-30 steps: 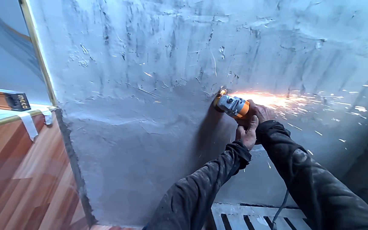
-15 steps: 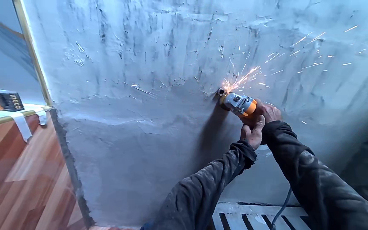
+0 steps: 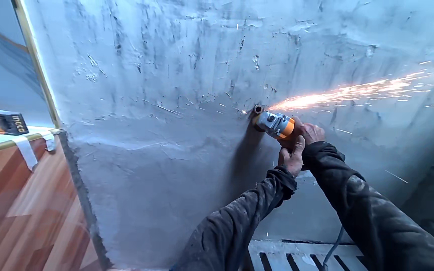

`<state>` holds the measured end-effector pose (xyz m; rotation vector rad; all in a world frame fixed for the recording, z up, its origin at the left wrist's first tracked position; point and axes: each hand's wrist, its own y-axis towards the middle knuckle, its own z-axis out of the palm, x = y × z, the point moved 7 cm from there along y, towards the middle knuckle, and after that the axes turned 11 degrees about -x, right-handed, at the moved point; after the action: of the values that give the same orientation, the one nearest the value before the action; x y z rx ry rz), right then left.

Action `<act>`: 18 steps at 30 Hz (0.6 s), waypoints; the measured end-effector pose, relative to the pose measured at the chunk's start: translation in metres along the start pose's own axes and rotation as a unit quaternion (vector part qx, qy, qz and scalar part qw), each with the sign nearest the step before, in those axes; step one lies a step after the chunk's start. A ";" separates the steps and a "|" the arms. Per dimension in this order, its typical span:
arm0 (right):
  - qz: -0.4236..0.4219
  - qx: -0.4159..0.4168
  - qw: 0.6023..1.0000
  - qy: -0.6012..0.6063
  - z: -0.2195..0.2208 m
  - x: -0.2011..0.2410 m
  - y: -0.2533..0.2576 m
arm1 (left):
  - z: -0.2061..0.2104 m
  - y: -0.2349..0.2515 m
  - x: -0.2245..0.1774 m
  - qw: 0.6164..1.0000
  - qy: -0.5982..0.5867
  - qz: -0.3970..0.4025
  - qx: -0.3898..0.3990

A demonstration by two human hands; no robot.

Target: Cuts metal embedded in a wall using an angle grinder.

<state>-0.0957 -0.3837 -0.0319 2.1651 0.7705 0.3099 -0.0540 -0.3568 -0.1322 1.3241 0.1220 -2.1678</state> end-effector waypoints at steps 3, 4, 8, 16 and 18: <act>0.004 -0.020 1.000 0.006 -0.003 -0.007 -0.001 | 0.006 0.001 0.001 1.000 0.004 0.005 0.007; 0.000 -0.021 1.000 0.009 -0.004 -0.008 0.000 | 0.008 0.001 0.001 1.000 0.003 0.006 0.006; -0.007 -0.008 1.000 0.006 0.004 -0.007 0.004 | 0.003 0.002 0.003 1.000 -0.006 0.005 -0.003; 0.001 0.012 1.000 -0.003 -0.001 0.002 0.000 | -0.001 0.002 0.001 1.000 -0.011 -0.002 0.000; -0.014 -0.007 1.000 -0.005 0.008 -0.002 0.004 | -0.002 0.002 -0.001 1.000 -0.010 0.001 -0.004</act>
<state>-0.0921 -0.3923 -0.0336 2.1392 0.7899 0.2884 -0.0510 -0.3573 -0.1325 1.2970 0.1208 -2.1755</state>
